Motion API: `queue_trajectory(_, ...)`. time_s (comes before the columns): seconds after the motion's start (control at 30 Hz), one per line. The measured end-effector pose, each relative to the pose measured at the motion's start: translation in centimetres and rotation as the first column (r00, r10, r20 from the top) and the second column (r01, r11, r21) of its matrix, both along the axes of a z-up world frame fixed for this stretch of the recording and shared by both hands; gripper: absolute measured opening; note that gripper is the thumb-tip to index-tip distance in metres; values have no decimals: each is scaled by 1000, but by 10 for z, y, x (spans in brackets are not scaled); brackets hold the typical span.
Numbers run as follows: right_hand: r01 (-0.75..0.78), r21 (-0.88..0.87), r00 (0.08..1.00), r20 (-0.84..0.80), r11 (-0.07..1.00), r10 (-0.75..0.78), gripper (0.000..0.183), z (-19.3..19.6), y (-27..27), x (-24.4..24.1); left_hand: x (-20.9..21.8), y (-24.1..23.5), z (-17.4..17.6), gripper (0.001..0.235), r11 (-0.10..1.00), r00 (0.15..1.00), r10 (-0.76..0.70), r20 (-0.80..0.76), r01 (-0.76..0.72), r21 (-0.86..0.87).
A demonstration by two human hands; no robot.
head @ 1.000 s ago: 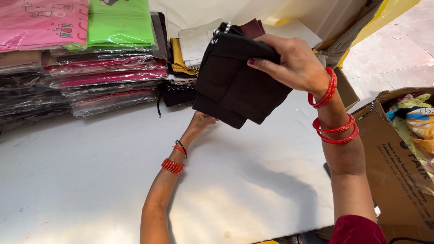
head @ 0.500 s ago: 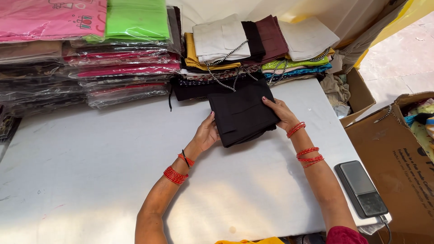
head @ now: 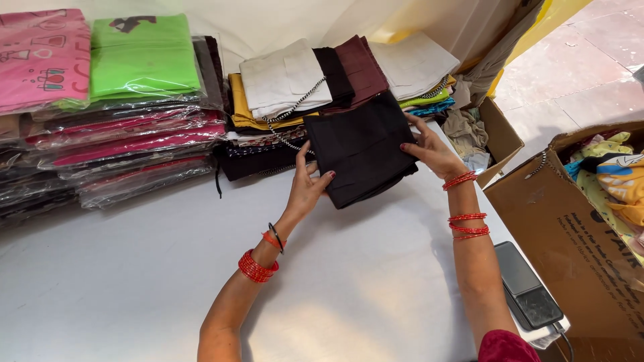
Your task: The person folds a pair of beige pants on a white table. They smooth the fabric, fold the legs together, and then fold the garment in half and in thirds to create a compact stack.
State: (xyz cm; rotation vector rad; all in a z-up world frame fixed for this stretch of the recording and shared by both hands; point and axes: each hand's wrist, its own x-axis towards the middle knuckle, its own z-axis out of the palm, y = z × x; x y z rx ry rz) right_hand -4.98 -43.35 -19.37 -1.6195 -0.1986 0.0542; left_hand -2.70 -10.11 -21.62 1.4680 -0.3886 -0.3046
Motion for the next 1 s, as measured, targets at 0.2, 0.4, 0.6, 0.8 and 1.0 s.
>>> queue_trajectory(0.2, 287, 22, 947, 143, 958, -288, 75, 34, -57, 88, 142, -90, 39, 74, 991, 888, 65, 456, -113, 79)
queue_trajectory(0.4, 351, 19, 873, 355, 936, -335, 71, 59, -99, 184, 251, -150, 51, 57, 971, 830, 104, 549, -204, 125)
queue_trajectory(0.6, 609, -170, 760, 405, 775, -508, 58, -106, -160, 305, 318, -180, -53, 73, 858, 853, 59, 518, -309, 411)
queue_trajectory(0.8, 658, -286, 727, 484, 697, -487, 52, -71, -115, 244, 277, -181, -34, 71, 801, 814, 17, 581, -359, 480)
queue_trajectory(1.0, 743, -370, 649, 601, 557, -466, 32, -82, -120, 250, 219, -176, -2, 50, 479, 723, -193, 663, -520, 707)
